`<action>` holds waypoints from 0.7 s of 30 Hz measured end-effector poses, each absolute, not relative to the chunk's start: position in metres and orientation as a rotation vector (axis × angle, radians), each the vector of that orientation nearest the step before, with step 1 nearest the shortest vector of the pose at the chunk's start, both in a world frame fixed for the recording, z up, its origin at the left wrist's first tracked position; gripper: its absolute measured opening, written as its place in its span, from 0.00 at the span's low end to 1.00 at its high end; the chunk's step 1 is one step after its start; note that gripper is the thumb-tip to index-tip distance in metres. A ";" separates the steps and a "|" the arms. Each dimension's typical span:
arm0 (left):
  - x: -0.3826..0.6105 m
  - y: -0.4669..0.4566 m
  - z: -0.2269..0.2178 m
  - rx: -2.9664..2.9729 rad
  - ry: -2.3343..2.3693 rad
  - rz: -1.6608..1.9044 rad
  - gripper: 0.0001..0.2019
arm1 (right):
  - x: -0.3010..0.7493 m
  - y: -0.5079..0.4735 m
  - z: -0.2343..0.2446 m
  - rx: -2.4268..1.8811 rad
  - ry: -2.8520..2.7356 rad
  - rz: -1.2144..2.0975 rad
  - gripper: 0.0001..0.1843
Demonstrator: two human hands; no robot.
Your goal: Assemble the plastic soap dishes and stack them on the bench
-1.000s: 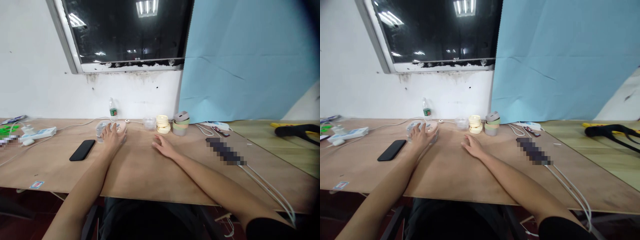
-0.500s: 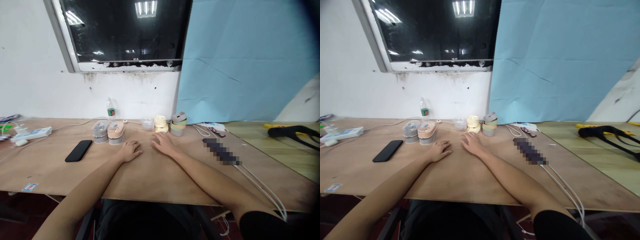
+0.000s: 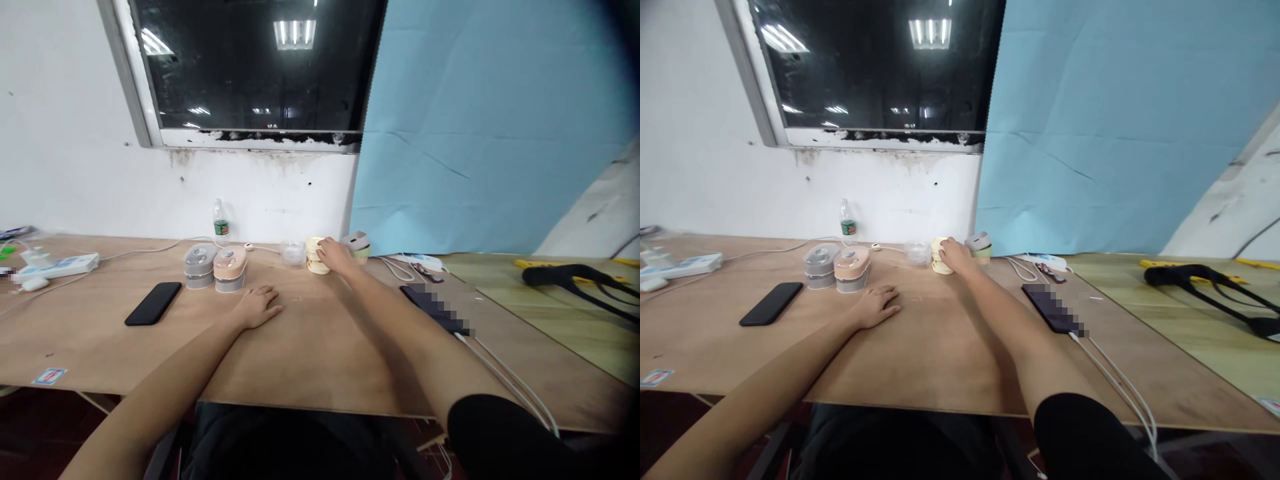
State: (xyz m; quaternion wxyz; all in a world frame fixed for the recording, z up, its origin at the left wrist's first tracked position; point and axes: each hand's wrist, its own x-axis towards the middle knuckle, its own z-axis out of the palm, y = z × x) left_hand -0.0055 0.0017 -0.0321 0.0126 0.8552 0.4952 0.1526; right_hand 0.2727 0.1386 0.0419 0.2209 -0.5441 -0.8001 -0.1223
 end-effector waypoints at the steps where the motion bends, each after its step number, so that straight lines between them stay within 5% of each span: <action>1: -0.006 0.002 -0.033 2.667 1.537 0.476 0.28 | 0.268 0.143 0.038 -1.546 -2.185 -0.322 0.18; 14: -0.007 0.003 -0.031 2.668 1.476 0.512 0.27 | 0.278 0.108 0.013 -1.278 -1.855 -0.215 0.14; 21: -0.005 -0.005 -0.021 2.594 1.390 0.905 0.36 | 0.250 0.038 -0.018 -0.943 -1.886 0.313 0.10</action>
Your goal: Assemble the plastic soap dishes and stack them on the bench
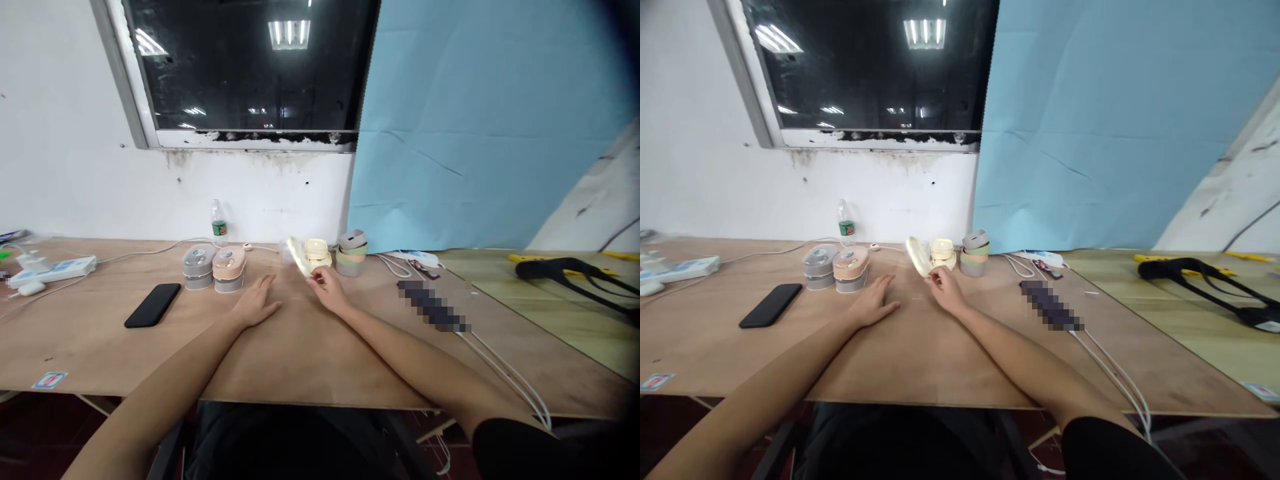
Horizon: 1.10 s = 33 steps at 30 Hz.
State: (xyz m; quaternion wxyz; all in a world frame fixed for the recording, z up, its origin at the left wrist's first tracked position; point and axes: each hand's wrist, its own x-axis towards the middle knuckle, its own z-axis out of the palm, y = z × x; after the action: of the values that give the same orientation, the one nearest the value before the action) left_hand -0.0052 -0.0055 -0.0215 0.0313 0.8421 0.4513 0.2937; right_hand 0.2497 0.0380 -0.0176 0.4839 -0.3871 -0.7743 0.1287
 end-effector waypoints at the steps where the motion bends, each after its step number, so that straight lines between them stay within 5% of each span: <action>1: -0.005 -0.006 -0.020 2.571 1.400 0.969 0.38 | 0.242 0.031 -0.018 -0.918 -1.884 0.373 0.11; 7: -0.007 -0.007 -0.016 2.504 1.368 1.234 0.39 | 0.213 0.021 -0.018 -0.904 -1.711 0.865 0.16; 13: -0.009 -0.012 -0.010 2.509 1.362 1.208 0.25 | 0.226 0.044 -0.028 -0.968 -1.541 1.056 0.19; 19: -0.006 -0.016 -0.007 2.631 1.269 1.072 0.16 | 0.243 0.052 -0.029 -1.129 -1.808 0.665 0.20; 27: -0.008 -0.006 -0.018 2.637 1.411 0.844 0.17 | 0.236 0.052 -0.029 -1.515 -2.055 0.219 0.19; 33: -0.009 -0.007 -0.017 2.626 1.386 0.752 0.19 | 0.257 0.063 -0.015 -1.405 -1.848 -0.017 0.18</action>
State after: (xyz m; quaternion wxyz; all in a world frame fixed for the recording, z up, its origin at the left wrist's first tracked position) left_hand -0.0086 -0.0068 -0.0169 0.0393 0.8566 0.4522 0.2452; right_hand 0.2571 0.0633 -0.0154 0.3987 -0.5550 -0.7301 -0.0066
